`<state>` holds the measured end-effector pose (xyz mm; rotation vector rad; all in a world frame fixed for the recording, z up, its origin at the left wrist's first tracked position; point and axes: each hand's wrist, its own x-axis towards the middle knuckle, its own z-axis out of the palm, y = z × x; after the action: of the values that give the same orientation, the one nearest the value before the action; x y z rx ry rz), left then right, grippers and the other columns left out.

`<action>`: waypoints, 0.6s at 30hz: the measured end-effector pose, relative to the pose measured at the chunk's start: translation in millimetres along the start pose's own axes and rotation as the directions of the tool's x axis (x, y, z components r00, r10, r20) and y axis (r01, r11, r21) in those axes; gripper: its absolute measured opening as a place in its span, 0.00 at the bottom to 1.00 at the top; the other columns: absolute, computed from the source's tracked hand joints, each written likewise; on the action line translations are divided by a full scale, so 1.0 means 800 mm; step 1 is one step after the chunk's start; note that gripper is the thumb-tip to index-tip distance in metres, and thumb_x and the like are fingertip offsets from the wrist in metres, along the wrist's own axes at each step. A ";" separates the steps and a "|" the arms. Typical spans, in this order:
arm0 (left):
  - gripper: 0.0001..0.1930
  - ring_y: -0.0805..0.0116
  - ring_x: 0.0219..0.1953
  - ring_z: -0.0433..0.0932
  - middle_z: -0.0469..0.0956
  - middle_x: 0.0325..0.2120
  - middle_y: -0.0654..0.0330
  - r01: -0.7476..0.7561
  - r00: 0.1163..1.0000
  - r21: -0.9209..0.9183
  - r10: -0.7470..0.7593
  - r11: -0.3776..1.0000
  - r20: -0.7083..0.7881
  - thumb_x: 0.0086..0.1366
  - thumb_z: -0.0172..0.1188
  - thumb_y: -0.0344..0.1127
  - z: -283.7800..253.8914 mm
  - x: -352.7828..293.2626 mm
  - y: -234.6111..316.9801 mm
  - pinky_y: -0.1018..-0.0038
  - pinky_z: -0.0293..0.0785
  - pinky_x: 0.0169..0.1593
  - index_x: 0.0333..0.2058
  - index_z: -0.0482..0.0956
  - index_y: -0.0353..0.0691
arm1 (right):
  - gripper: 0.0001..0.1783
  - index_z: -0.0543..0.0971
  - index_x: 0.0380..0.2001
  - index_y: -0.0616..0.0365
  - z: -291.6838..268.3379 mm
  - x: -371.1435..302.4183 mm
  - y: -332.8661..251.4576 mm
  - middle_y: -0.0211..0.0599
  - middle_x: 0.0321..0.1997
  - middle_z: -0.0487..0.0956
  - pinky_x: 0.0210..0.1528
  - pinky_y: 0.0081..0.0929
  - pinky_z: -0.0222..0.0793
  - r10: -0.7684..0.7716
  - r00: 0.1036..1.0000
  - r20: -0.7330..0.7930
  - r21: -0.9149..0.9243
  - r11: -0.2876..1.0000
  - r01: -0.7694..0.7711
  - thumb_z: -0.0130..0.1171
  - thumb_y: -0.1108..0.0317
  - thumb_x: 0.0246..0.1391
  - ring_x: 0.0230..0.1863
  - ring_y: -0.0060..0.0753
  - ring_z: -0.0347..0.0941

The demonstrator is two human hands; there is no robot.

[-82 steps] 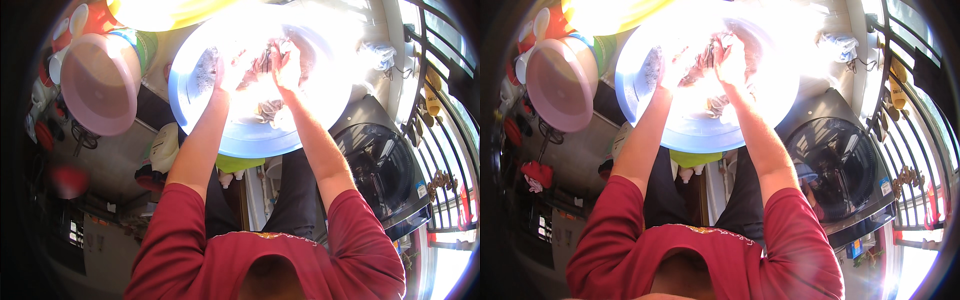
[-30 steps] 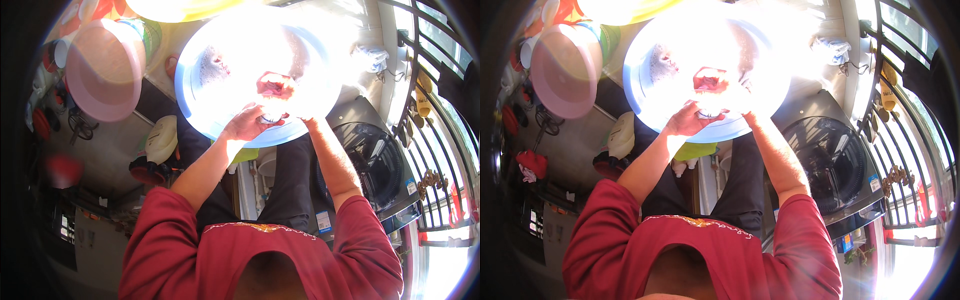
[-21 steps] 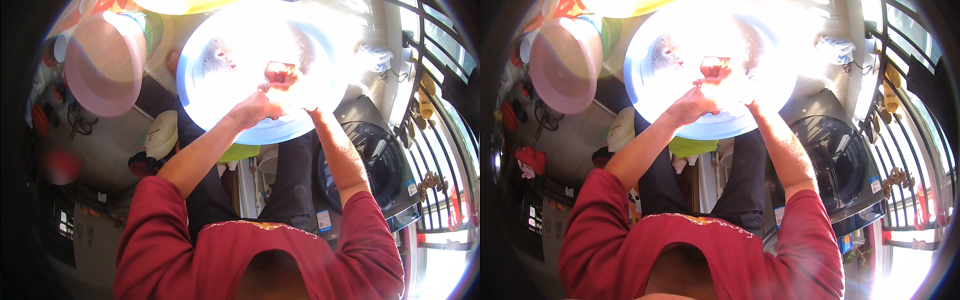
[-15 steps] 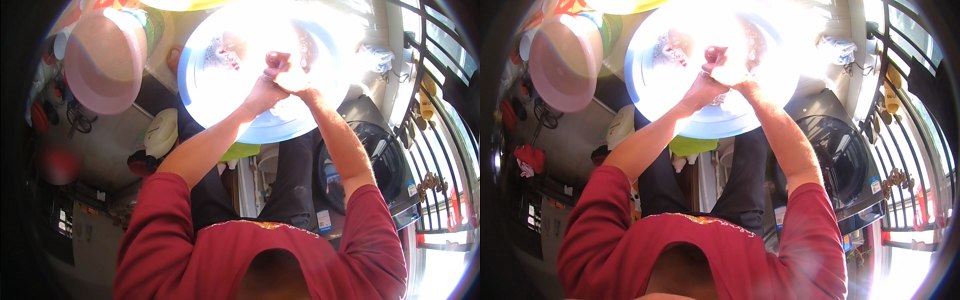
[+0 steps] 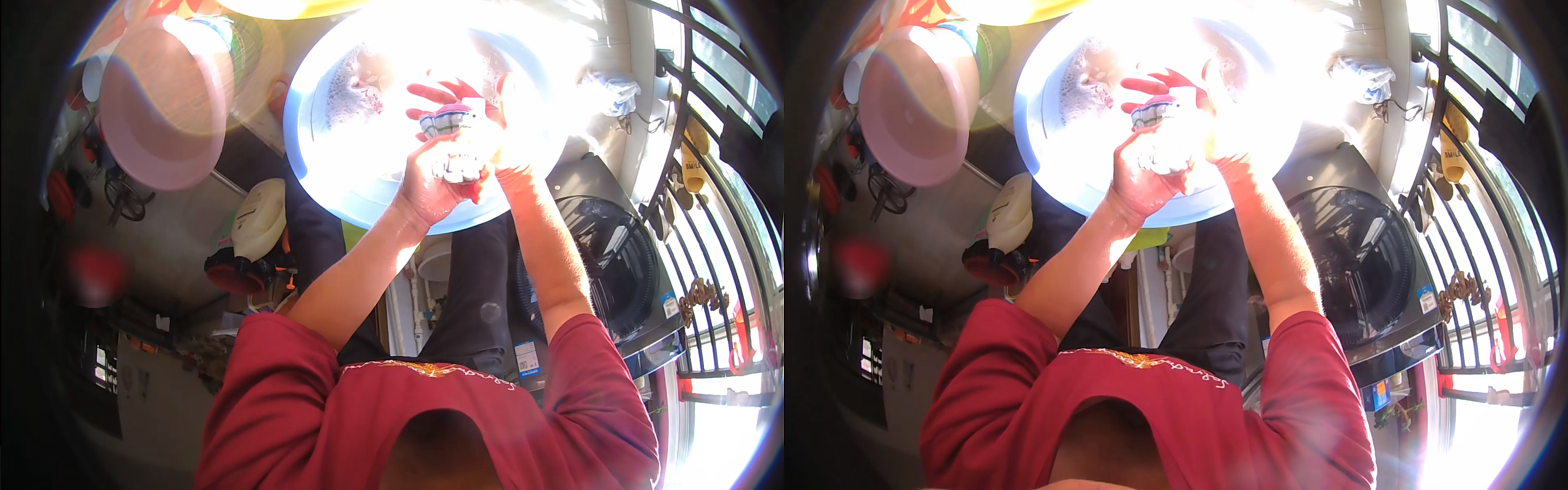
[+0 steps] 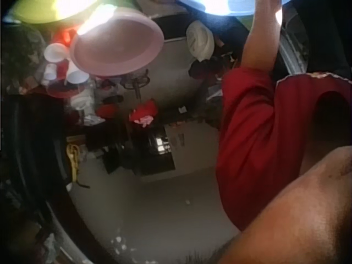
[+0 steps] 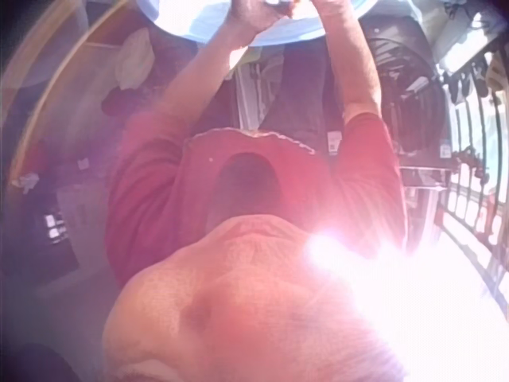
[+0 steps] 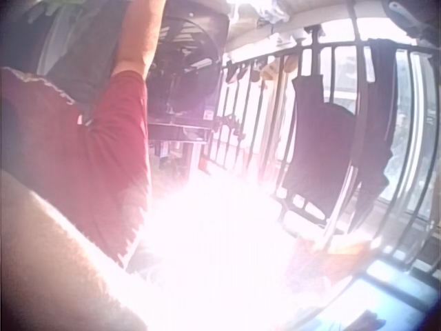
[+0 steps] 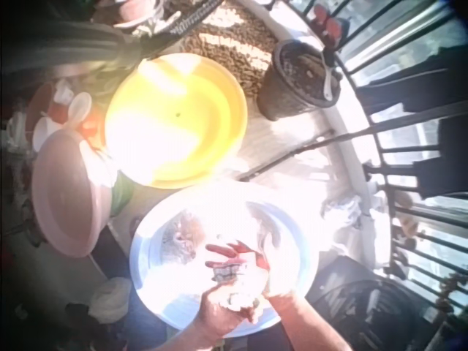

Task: The person washes several items of clothing by hand in basins of water, scrubbing and wringing them before hanging a towel and a cloth on a balcony rail.

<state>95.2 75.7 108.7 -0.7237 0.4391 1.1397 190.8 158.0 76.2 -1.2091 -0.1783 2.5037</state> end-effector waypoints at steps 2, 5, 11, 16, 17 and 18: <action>0.17 0.58 0.26 0.75 0.75 0.27 0.51 -0.006 1.000 -0.161 0.004 0.987 -0.010 0.61 0.44 0.40 0.003 -0.003 -0.007 0.70 0.72 0.25 0.40 0.70 0.32 | 0.27 0.71 0.45 0.63 0.013 -0.015 -0.004 0.46 0.39 0.76 0.44 0.29 0.70 0.005 0.998 -0.055 0.075 0.997 -0.001 0.45 0.47 0.57 0.38 0.35 0.74; 0.14 0.60 0.28 0.76 0.75 0.29 0.52 -0.058 0.998 -0.044 0.056 0.997 -0.034 0.60 0.49 0.38 0.008 -0.021 -0.013 0.70 0.74 0.27 0.41 0.70 0.34 | 0.15 0.73 0.36 0.62 0.035 -0.032 -0.024 0.39 0.34 0.76 0.39 0.23 0.68 0.094 0.996 -0.003 -0.189 0.978 -0.093 0.51 0.59 0.53 0.35 0.27 0.72; 0.16 0.72 0.27 0.75 0.74 0.27 0.61 0.147 0.989 0.478 -0.137 0.866 -0.056 0.48 0.63 0.30 0.025 -0.042 -0.001 0.77 0.71 0.27 0.37 0.72 0.35 | 0.11 0.75 0.29 0.60 0.060 -0.055 -0.065 0.37 0.31 0.76 0.36 0.23 0.68 0.248 0.968 0.027 -0.762 0.632 -0.141 0.53 0.62 0.52 0.33 0.26 0.72; 0.17 0.74 0.31 0.73 0.73 0.24 0.64 0.119 0.978 0.840 0.086 0.529 -0.192 0.45 0.62 0.30 0.006 -0.011 -0.006 0.77 0.69 0.35 0.35 0.73 0.30 | 0.17 0.76 0.28 0.59 0.066 -0.040 -0.047 0.41 0.32 0.77 0.37 0.29 0.69 0.140 0.985 -0.100 -0.977 0.172 -0.124 0.51 0.55 0.52 0.32 0.31 0.74; 0.16 0.66 0.33 0.75 0.76 0.25 0.61 0.061 0.971 0.948 0.202 0.312 -0.129 0.46 0.62 0.31 0.000 -0.001 -0.008 0.73 0.70 0.39 0.35 0.74 0.30 | 0.18 0.76 0.28 0.59 0.064 -0.032 -0.040 0.42 0.33 0.77 0.37 0.30 0.69 0.065 0.989 -0.130 -0.982 0.132 -0.137 0.50 0.54 0.53 0.32 0.32 0.74; 0.16 0.64 0.34 0.76 0.76 0.27 0.58 0.026 0.956 0.967 0.276 0.255 -0.099 0.47 0.61 0.31 -0.009 0.010 -0.013 0.72 0.69 0.40 0.35 0.74 0.31 | 0.15 0.75 0.25 0.59 0.060 -0.027 -0.030 0.40 0.28 0.76 0.34 0.29 0.69 -0.046 0.992 -0.119 -0.987 0.115 -0.113 0.51 0.57 0.50 0.29 0.31 0.73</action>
<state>108.5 72.9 101.5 0.3304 1.3120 0.6753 172.0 174.1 128.3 -1.7289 -2.1703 2.1002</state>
